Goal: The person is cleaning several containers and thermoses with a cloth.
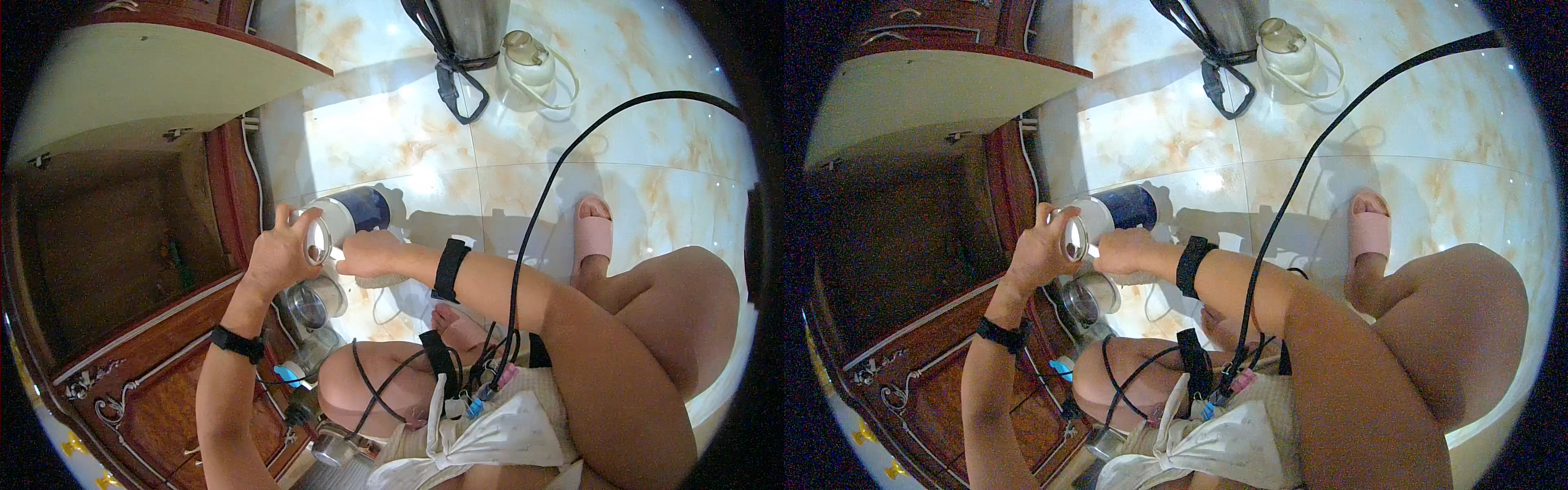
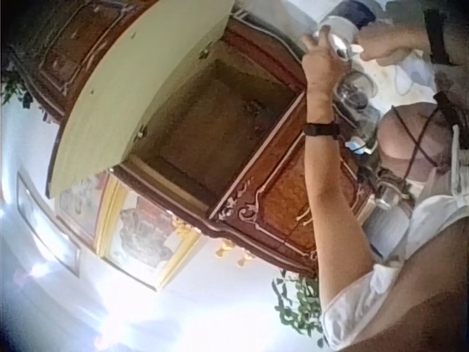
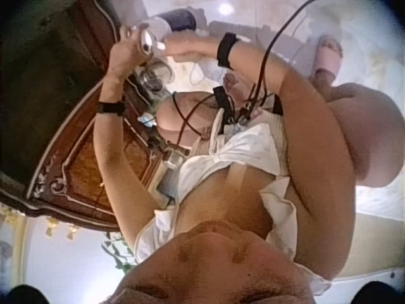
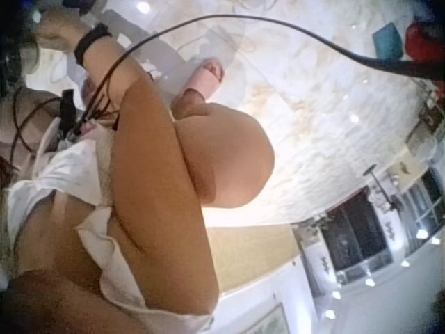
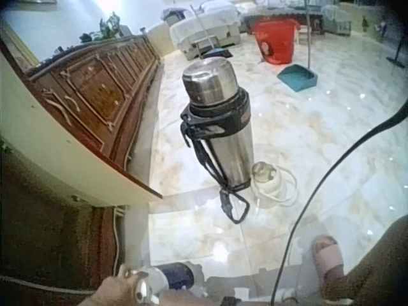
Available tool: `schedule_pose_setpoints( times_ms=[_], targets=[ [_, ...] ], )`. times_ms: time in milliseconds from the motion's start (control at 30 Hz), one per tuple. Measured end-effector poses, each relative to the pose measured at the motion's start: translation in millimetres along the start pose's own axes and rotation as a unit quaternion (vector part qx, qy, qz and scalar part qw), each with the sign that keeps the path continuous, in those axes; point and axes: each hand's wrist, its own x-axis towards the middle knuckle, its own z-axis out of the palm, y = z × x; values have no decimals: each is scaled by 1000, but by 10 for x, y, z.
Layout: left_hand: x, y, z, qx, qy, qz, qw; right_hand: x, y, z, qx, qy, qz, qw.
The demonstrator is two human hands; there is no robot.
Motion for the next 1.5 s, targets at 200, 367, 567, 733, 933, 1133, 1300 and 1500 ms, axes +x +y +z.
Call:
schedule_pose_setpoints(
  times_ms=[200,367,567,733,933,1133,1300,1500],
  targets=[
    [20,-8,-6,-11,-9,6,1000,0,32,-36,-14,-17,-12,1000],
    [18,-28,-22,-18,-27,-5,999,-6,33,-64,-29,-29,-38,998],
    [37,-15,-45,-17,-35,-6,999,-6,48,-79,-23,-33,-53,998],
    [39,-24,-85,-13,-34,-7,999,-25,1,-116,8,-21,-39,999],
    [-68,-372,-34,-212,-32,-46,976,75,-228,-125,77,31,-63,995],
    [12,-355,14,-240,-54,-71,967,135,-116,-112,82,42,-69,993],
    [-89,-539,71,-291,-51,-81,952,149,-263,-94,69,37,-76,994],
    [-68,-518,156,-317,-9,-54,947,111,-215,0,95,58,-84,990]
  ],
)
